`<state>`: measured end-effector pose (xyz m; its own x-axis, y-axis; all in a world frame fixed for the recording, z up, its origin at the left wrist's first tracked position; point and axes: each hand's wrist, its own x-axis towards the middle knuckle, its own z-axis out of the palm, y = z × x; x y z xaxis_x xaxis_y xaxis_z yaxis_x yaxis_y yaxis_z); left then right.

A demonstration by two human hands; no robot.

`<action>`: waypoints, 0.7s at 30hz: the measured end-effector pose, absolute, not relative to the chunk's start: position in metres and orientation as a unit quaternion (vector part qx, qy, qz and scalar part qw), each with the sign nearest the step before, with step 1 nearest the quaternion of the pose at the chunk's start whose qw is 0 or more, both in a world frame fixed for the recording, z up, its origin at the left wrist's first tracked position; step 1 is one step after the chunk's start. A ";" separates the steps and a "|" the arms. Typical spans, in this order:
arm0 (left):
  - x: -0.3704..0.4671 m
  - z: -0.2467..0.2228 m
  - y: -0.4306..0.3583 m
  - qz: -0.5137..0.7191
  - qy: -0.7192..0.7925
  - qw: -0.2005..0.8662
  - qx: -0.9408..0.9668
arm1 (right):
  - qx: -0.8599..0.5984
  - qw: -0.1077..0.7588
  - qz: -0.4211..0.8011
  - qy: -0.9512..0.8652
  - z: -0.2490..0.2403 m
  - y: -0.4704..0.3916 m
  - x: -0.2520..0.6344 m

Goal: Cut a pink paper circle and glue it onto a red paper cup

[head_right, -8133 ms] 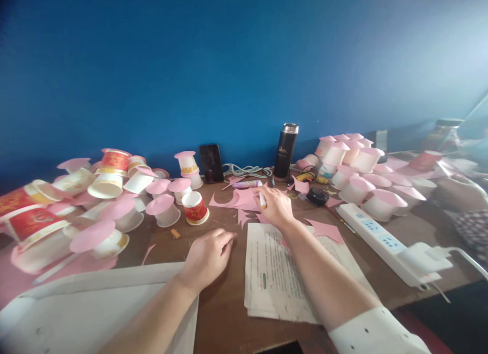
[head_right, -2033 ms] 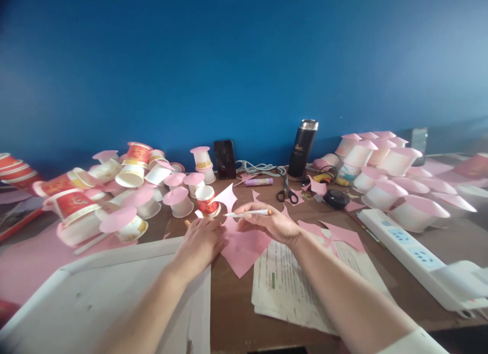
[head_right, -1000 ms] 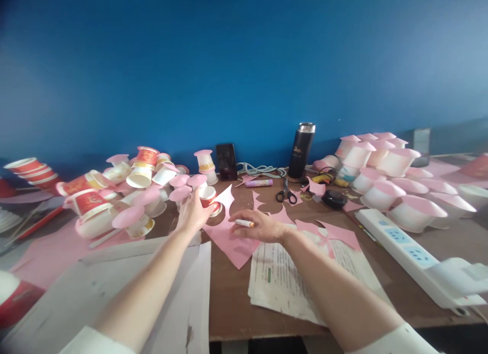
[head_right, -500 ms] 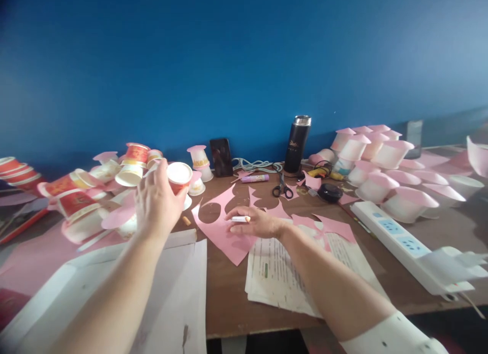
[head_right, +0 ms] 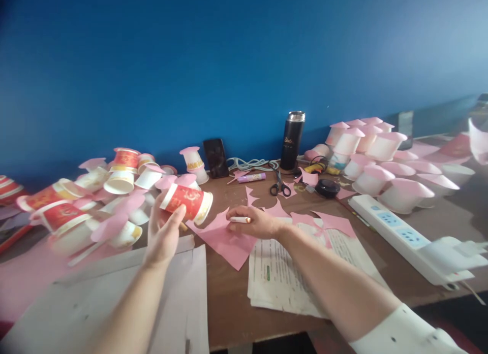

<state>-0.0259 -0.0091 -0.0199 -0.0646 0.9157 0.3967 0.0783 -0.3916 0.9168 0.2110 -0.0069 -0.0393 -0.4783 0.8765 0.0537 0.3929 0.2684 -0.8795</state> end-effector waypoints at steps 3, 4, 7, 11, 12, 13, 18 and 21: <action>-0.037 -0.014 -0.014 0.457 0.364 0.515 0.628 | -0.463 0.320 0.482 -0.671 -0.048 -0.004 0.207; -0.038 -0.012 -0.016 0.420 0.349 0.541 0.639 | -0.470 0.327 0.494 -0.654 -0.051 -0.003 0.206; -0.034 -0.007 -0.023 0.295 0.311 0.599 0.677 | -0.477 0.333 0.484 -0.654 -0.055 0.000 0.203; -0.025 -0.009 -0.025 0.224 0.317 0.603 0.697 | -0.472 0.338 0.446 -0.682 -0.053 0.002 0.199; -0.024 -0.011 -0.024 0.217 0.323 0.598 0.701 | -0.465 0.344 0.447 -0.682 -0.052 0.002 0.198; -0.024 -0.012 -0.024 0.211 0.328 0.595 0.703 | -0.455 0.354 0.455 -0.679 -0.050 0.002 0.197; -0.025 -0.015 -0.023 0.204 0.327 0.597 0.704 | -0.376 0.412 0.569 -0.604 -0.041 0.000 0.189; -0.024 -0.015 -0.024 0.220 0.326 0.592 0.704 | -0.354 0.434 0.587 -0.584 -0.039 0.001 0.185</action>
